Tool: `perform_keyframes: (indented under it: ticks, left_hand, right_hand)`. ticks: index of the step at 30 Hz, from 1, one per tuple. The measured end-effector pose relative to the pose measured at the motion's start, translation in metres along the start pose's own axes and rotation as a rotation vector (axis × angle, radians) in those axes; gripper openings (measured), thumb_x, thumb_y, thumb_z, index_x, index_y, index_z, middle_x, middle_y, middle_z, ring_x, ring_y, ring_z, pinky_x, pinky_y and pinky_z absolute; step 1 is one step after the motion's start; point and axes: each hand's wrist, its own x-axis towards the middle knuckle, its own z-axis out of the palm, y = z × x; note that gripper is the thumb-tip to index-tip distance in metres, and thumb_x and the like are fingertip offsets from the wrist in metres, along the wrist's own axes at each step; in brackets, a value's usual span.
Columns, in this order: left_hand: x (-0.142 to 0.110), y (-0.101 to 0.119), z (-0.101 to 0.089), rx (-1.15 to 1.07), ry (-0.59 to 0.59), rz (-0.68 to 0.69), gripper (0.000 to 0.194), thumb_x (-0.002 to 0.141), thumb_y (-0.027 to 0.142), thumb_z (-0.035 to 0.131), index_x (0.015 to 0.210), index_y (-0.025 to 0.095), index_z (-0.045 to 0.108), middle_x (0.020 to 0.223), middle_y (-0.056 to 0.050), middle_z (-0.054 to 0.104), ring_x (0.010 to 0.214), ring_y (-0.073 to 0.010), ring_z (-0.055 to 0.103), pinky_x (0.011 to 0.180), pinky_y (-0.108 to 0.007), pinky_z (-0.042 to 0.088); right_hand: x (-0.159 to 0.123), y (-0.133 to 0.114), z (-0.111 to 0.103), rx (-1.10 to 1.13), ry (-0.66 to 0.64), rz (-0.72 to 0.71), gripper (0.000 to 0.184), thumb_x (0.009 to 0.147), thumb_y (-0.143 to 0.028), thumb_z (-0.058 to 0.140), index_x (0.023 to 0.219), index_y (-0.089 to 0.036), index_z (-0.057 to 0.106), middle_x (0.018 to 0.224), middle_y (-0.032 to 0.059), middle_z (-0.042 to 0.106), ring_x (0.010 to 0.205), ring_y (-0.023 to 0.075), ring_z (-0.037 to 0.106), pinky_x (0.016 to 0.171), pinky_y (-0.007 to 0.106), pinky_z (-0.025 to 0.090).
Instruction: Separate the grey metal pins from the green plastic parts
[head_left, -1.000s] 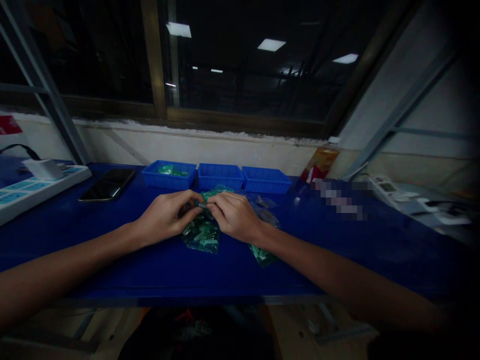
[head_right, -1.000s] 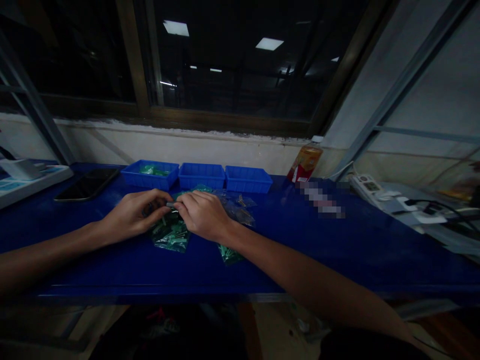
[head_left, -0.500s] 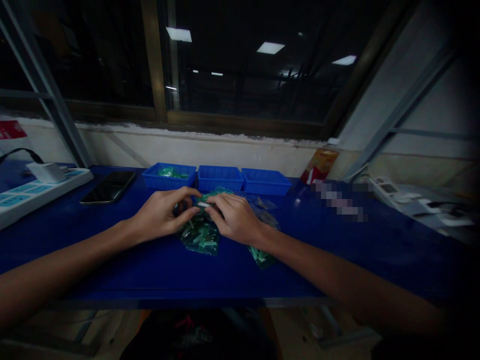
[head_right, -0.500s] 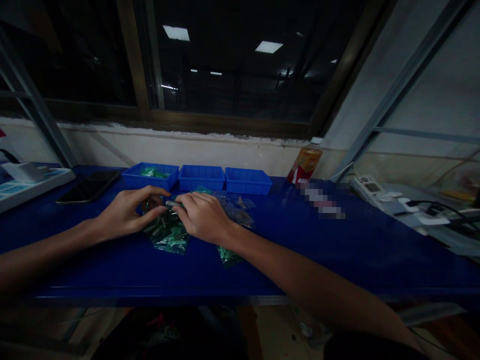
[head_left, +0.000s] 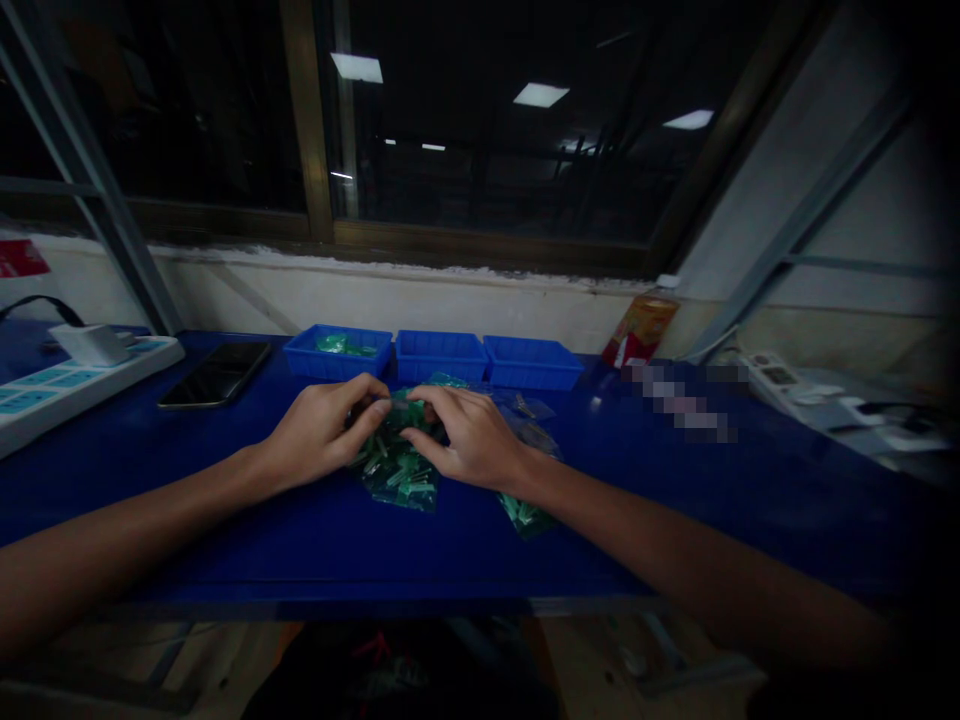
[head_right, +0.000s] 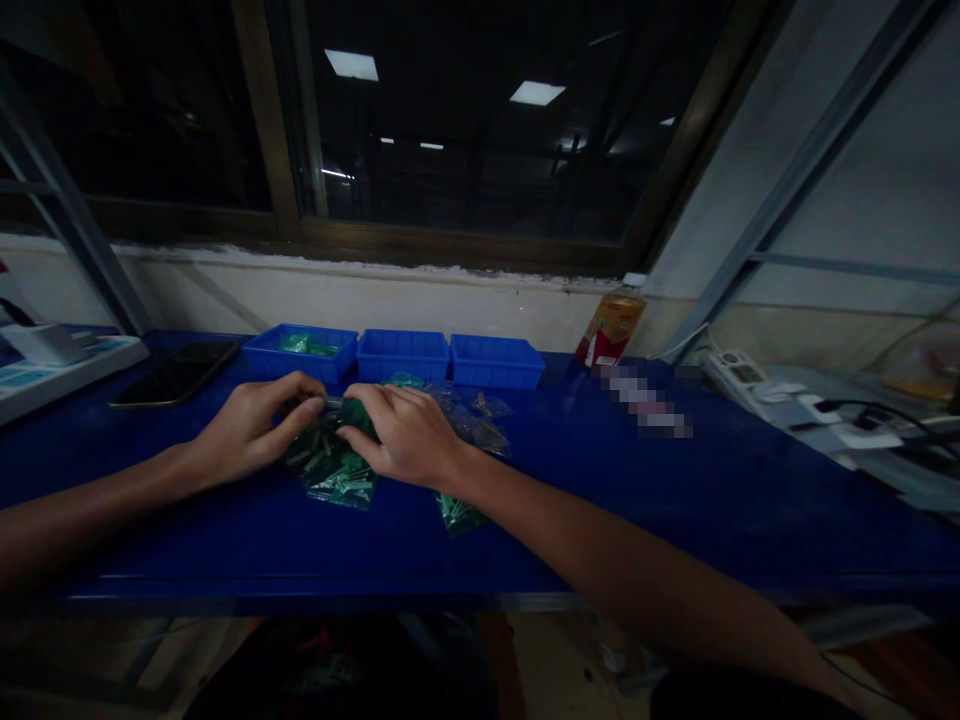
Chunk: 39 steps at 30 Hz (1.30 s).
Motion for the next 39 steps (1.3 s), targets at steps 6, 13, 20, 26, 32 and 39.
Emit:
perform_keyframes:
  ticks: [6, 13, 20, 26, 32, 39]
  left_hand:
    - [0.0004, 0.0030, 0.0010, -0.017, -0.063, 0.030, 0.025, 0.089, 0.028, 0.034, 0.077, 0.014, 0.051, 0.060, 0.002, 0.053, 0.054, -0.0097, 0.051, 0.053, -0.020, 0.036]
    - [0.0024, 0.0034, 0.0034, 0.016, -0.110, 0.011, 0.032, 0.089, 0.031, 0.033, 0.067, 0.014, 0.049, 0.054, 0.002, 0.048, 0.050, -0.0096, 0.048, 0.050, -0.020, 0.034]
    - [0.0016, 0.0005, 0.0076, -0.045, -0.126, 0.016, 0.030, 0.090, 0.031, 0.032, 0.076, 0.014, 0.053, 0.058, 0.002, 0.053, 0.052, -0.0095, 0.049, 0.050, -0.020, 0.037]
    - [-0.0012, 0.0011, 0.0096, -0.140, -0.076, 0.019, 0.023, 0.084, 0.030, 0.046, 0.102, 0.015, 0.048, 0.067, 0.002, 0.057, 0.054, -0.0084, 0.053, 0.050, -0.018, 0.039]
    - [-0.0010, 0.0020, 0.0091, -0.074, -0.072, 0.020, 0.021, 0.087, 0.032, 0.040, 0.091, 0.015, 0.052, 0.066, 0.001, 0.057, 0.054, -0.0093, 0.052, 0.051, -0.020, 0.038]
    - [0.0004, 0.0033, 0.0066, -0.055, -0.140, 0.028, 0.027, 0.089, 0.031, 0.034, 0.081, 0.015, 0.053, 0.061, 0.001, 0.054, 0.057, -0.0110, 0.052, 0.055, -0.021, 0.039]
  right_hand:
    - [0.0000, 0.0027, 0.0010, -0.080, -0.012, -0.103, 0.017, 0.085, -0.028, 0.044, 0.093, -0.015, 0.053, 0.079, 0.0041, 0.060, 0.073, 0.0144, 0.054, 0.068, 0.027, 0.040]
    - [-0.0007, 0.0018, 0.0015, -0.098, -0.059, -0.078, 0.021, 0.086, -0.029, 0.042, 0.093, -0.014, 0.054, 0.081, 0.0050, 0.058, 0.076, 0.0149, 0.052, 0.069, 0.027, 0.039]
    - [0.0008, -0.0008, 0.0000, -0.138, -0.070, -0.058, 0.023, 0.087, -0.029, 0.037, 0.084, -0.015, 0.056, 0.074, 0.0041, 0.056, 0.071, 0.0144, 0.050, 0.066, 0.026, 0.038]
    - [0.0016, -0.0002, -0.0012, -0.133, -0.073, -0.045, 0.028, 0.088, -0.027, 0.033, 0.076, -0.014, 0.054, 0.069, 0.0042, 0.055, 0.067, 0.0140, 0.049, 0.065, 0.027, 0.038]
    - [0.0007, -0.0002, 0.0000, -0.005, -0.025, -0.037, 0.023, 0.083, -0.032, 0.046, 0.095, -0.013, 0.051, 0.078, 0.0048, 0.058, 0.072, 0.0145, 0.052, 0.066, 0.026, 0.040]
    - [0.0001, -0.0002, 0.0011, -0.029, -0.020, -0.071, 0.014, 0.084, -0.026, 0.044, 0.085, -0.015, 0.052, 0.072, 0.0037, 0.059, 0.066, 0.0135, 0.052, 0.062, 0.026, 0.038]
